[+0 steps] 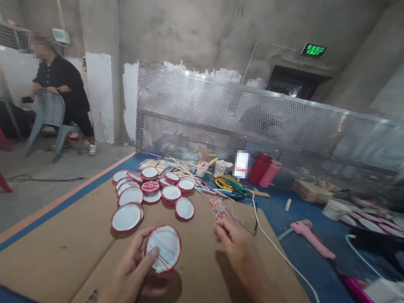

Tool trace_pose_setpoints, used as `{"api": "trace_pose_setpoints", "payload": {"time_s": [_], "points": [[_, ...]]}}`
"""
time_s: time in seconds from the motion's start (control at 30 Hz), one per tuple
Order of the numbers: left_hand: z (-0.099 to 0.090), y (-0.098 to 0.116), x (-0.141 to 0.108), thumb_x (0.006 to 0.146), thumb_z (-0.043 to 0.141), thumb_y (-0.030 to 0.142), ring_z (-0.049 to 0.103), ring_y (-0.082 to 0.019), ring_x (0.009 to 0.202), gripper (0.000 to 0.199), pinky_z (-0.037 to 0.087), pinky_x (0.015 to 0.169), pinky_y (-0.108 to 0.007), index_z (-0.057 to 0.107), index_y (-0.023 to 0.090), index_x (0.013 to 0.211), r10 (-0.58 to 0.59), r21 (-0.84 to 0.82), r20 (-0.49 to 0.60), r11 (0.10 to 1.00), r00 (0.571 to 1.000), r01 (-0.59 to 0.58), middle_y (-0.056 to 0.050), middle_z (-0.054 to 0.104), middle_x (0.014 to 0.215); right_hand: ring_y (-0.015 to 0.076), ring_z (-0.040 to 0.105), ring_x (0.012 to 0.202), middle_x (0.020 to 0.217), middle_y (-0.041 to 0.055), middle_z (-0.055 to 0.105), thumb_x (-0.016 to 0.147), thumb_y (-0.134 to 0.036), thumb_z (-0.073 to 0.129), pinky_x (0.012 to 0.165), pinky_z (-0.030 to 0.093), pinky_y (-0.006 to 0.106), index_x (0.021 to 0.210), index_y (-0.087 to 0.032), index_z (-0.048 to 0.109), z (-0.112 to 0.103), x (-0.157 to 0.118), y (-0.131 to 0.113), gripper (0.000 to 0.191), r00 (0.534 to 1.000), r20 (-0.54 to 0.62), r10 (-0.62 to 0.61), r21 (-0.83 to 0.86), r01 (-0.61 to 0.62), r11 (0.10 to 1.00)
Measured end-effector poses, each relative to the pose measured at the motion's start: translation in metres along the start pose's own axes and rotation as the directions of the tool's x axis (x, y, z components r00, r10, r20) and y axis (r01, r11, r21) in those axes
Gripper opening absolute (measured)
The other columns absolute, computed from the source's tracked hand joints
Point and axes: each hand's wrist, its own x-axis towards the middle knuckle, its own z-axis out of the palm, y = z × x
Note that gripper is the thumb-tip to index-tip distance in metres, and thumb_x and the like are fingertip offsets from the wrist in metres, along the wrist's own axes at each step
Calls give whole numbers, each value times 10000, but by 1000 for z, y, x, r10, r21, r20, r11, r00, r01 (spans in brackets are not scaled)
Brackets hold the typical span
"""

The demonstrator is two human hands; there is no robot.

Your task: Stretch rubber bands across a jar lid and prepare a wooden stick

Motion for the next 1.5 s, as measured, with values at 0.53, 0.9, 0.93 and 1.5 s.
{"api": "trace_pose_setpoints", "payload": {"time_s": [0.53, 0.9, 0.93, 1.5], "points": [[-13, -15, 9, 623, 752, 658, 511, -121, 567, 547, 406, 523, -210, 616, 184, 860, 132, 120, 93, 983, 987, -143, 38, 583, 635, 191, 551, 639, 639, 22, 598, 763, -312, 495, 609, 368, 294, 626, -193, 581, -27, 33, 45, 200, 991, -28, 132, -41, -133, 990], [-14, -16, 8, 724, 696, 564, 536, -146, 605, 383, 421, 566, -223, 695, 197, 832, 129, 231, 138, 960, 982, -159, 9, 650, 675, 140, 512, 480, 506, -12, 584, 795, -420, 546, 518, 353, 256, 757, -182, 604, -15, 31, 54, 248, 981, 21, 194, 271, -192, 943], [-15, -14, 8, 740, 687, 549, 531, -144, 603, 361, 423, 573, -223, 691, 197, 820, 137, 259, 152, 950, 979, -174, 12, 643, 668, 137, 506, 473, 498, -19, 576, 798, -424, 545, 513, 349, 252, 761, -186, 597, -13, 30, 50, 246, 981, 17, 191, 280, -188, 941], [-14, -8, 4, 870, 536, 377, 566, -160, 695, 255, 442, 681, -235, 697, 185, 824, 143, 463, 250, 851, 957, -248, -14, 679, 760, 188, 579, 668, 737, 57, 651, 876, -252, 436, 619, 365, 289, 707, -203, 612, 14, 7, 13, 249, 989, 15, -146, -289, 144, 946]]}}
